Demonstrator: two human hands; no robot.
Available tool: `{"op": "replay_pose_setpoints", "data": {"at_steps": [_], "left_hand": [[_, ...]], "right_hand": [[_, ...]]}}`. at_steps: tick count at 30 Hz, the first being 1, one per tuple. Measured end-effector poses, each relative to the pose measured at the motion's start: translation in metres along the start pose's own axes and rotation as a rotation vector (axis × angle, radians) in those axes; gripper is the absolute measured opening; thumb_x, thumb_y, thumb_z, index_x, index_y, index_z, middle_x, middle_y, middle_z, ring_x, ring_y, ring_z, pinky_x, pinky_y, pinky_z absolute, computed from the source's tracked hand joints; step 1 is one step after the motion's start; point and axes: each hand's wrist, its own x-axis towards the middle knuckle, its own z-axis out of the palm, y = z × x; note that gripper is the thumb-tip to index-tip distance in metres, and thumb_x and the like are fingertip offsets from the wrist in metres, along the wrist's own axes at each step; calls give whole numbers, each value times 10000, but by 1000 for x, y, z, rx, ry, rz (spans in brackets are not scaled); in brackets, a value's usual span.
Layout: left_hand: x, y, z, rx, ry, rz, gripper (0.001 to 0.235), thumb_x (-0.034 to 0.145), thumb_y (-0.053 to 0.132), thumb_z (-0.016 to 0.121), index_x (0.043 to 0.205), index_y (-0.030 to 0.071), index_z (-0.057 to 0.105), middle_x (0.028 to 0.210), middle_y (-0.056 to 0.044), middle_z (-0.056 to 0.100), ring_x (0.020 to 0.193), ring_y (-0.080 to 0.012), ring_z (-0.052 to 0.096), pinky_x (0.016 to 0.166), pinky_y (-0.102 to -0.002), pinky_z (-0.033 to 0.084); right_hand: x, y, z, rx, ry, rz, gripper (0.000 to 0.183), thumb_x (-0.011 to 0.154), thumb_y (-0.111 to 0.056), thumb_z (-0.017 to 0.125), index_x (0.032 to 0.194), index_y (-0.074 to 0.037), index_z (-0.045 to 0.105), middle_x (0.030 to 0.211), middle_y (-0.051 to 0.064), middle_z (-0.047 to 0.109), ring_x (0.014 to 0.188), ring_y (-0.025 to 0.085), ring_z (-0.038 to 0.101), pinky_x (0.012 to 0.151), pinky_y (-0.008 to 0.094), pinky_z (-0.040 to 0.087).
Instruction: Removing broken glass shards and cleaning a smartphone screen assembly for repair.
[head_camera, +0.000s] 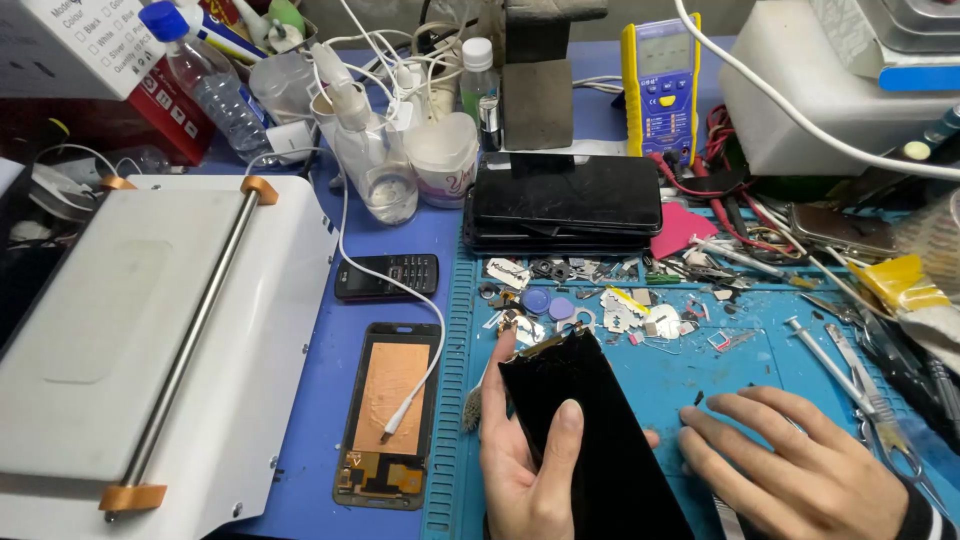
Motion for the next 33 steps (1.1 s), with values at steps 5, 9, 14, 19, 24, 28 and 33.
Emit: {"op": "replay_pose_setpoints", "data": {"at_steps": [5,9,14,19,24,28,33], "left_hand": [[0,3,2,-4,-6,-3,715,966,33,529,1576,60,156,1188,-260,683,778,-255,745,707,-453,698],[0,2,0,-6,-36,7,737,980,33,519,1586,54,99,1158,-247,687,759,-245,740,717,-466,699],[-1,0,-1,-9,-38,-12,752,979,32,519,1590,59,81,1133,-241,695,737,-265,744,707,-448,685],[-1,-1,-2,-6,-41,-35,777,983,51,538,1599,87,66,1144,-240,701,754,-285,761,706,-421,675],[-2,0,-2,43,-21,-41,769,972,54,539,1597,81,90,1145,-258,706,747,-295,771,685,-394,673],[-2,-1,-2,57,-22,-26,745,978,69,531,1590,60,106,1195,-277,687,766,-300,769,699,-389,665],[-1,2,-1,59,-24,-49,758,979,81,533,1596,80,92,1173,-263,696,758,-298,774,692,-397,677]], "right_hand": [[-7,4,4,65,-24,35,319,920,-331,584,1127,-118,701,1239,49,740,1205,277,654,1032,529,501],[-5,11,-6,274,-7,314,410,783,-365,722,1174,-244,730,1296,5,717,1143,206,693,986,426,550],[3,16,-18,471,64,431,169,817,-234,679,963,-156,706,1362,72,716,1164,244,730,943,401,597],[-6,23,1,371,16,403,388,725,-278,729,1109,-263,788,1486,37,629,1341,256,605,1080,449,515],[20,24,-13,185,53,81,508,834,-372,618,1297,-162,618,1482,99,594,1418,352,514,1155,547,427],[20,22,-8,117,75,-19,574,877,-405,579,1398,-172,520,1388,-4,656,1473,372,455,1232,637,340],[8,25,-5,170,3,45,642,878,-449,569,1470,-210,498,1288,-43,713,1466,331,458,1252,691,257]]}}
